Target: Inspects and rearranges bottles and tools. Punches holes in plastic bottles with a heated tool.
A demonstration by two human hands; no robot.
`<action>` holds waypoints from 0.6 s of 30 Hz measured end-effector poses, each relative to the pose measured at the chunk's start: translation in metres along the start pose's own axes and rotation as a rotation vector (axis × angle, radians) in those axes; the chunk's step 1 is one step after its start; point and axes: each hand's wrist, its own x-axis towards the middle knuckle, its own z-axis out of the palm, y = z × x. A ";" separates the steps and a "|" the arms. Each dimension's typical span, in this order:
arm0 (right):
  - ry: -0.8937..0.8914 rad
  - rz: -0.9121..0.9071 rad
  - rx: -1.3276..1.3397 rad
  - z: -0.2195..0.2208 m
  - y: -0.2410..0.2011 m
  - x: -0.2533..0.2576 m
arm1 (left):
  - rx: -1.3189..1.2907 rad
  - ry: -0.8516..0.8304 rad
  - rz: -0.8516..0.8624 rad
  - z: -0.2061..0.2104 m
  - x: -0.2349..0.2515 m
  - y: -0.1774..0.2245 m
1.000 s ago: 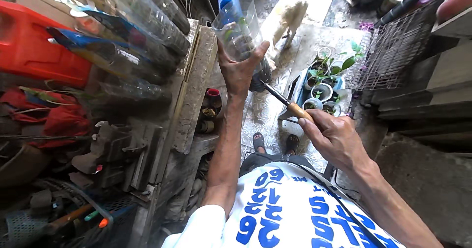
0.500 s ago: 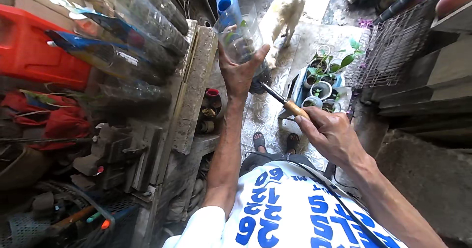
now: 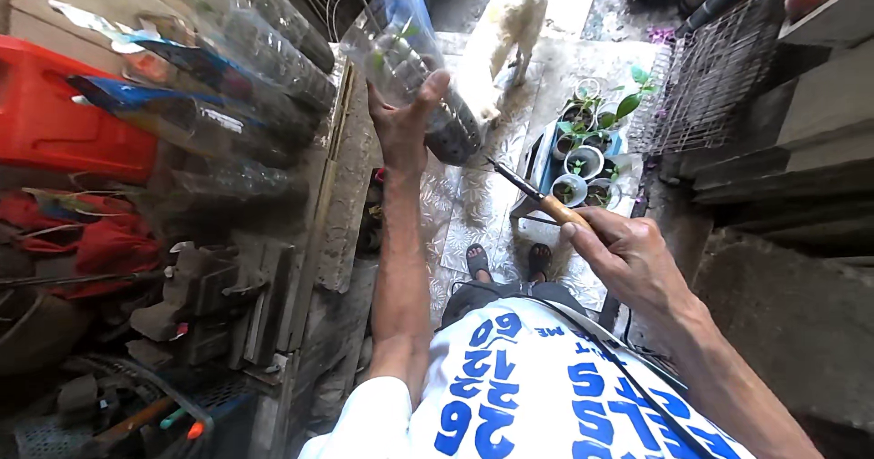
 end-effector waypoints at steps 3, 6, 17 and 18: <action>0.026 0.026 0.057 -0.002 0.003 -0.002 | -0.086 -0.119 -0.002 -0.009 0.008 -0.002; 0.112 0.090 0.174 0.001 0.007 -0.002 | -0.128 -0.215 -0.015 -0.014 0.007 -0.001; 0.115 0.133 0.735 -0.034 -0.027 0.094 | -0.073 -0.851 -0.055 0.017 -0.043 -0.008; 0.080 0.152 0.709 -0.034 -0.029 0.103 | -0.100 -0.891 -0.081 0.021 -0.049 -0.012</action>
